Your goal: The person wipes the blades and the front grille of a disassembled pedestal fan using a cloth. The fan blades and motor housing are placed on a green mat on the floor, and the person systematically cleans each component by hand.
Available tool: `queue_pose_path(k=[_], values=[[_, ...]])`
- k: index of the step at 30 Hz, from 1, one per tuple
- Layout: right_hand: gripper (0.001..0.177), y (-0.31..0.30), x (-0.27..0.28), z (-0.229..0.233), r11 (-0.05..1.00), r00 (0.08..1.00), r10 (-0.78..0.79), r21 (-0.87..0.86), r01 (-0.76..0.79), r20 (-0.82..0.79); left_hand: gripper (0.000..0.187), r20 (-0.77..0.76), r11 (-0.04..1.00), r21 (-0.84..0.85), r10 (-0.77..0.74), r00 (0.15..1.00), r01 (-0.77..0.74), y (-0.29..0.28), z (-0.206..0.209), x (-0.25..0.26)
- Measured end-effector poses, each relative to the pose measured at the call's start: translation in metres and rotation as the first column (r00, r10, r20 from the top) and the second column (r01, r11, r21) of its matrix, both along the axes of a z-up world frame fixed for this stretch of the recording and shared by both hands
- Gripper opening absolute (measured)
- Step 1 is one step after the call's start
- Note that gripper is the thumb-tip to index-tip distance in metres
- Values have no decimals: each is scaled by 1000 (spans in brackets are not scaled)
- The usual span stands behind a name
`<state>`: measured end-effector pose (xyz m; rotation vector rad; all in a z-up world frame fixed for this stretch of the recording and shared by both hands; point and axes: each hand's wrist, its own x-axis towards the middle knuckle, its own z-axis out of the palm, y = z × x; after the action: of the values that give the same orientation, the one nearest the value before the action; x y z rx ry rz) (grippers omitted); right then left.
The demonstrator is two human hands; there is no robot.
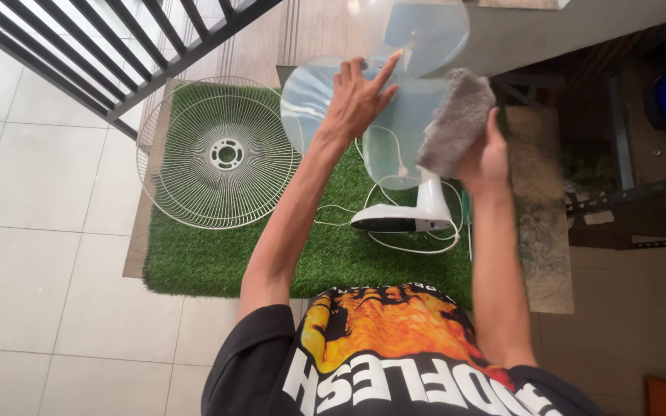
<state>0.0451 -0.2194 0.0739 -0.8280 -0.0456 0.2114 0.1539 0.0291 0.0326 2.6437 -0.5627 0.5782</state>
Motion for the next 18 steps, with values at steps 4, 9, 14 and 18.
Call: queue_pose_path(k=[4,9,14,18], values=[[41,18,-13,-28,990,997,-49,138,41,61,52,-66,997,-16,79,995,-80,5,5,4],[39,11,7,-30,936,980,-67,352,-4,187,49,22,994,29,108,994,-108,9,-2,-2],[83,42,-9,-10,905,998,-53,425,37,25,49,-4,989,-13,149,989,-149,11,1,6],[74,51,-7,-6,958,1000,-22,284,23,-8,49,-13,988,16,153,988,-153,16,5,7]])
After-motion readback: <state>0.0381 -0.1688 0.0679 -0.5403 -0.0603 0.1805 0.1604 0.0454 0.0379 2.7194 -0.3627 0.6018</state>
